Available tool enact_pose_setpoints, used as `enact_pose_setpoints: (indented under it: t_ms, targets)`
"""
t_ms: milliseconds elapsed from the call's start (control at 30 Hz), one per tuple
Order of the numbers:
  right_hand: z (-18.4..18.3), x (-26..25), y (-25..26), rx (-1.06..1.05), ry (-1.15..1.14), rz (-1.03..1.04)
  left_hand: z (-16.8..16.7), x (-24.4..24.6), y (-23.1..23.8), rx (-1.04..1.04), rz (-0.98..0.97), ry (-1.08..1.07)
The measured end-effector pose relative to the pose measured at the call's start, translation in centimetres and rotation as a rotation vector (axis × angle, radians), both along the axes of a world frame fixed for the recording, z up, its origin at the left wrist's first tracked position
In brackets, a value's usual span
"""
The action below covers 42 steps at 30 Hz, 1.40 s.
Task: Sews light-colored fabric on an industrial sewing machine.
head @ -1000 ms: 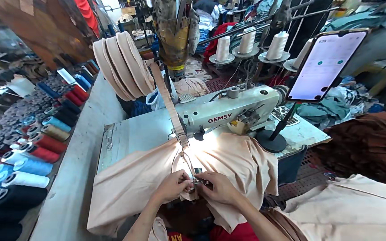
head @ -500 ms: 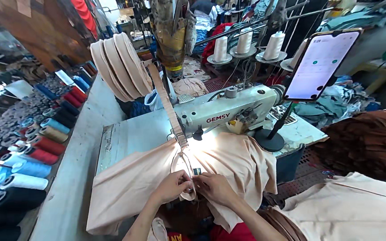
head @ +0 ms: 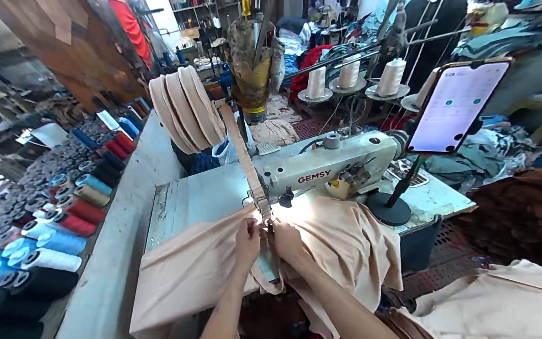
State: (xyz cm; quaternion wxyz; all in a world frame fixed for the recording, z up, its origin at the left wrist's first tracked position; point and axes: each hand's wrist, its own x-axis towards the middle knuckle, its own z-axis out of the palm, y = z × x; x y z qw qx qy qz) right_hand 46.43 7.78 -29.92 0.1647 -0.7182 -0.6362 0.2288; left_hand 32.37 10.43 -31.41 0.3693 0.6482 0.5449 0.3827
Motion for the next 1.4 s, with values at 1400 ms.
enact_pose_setpoints:
  t_ms: [1400]
  targets:
    - [-1.7,5.0,3.6,0.099,-0.193,0.401,-2.6,-0.7,-2.8,0.245,-0.205,0.923]
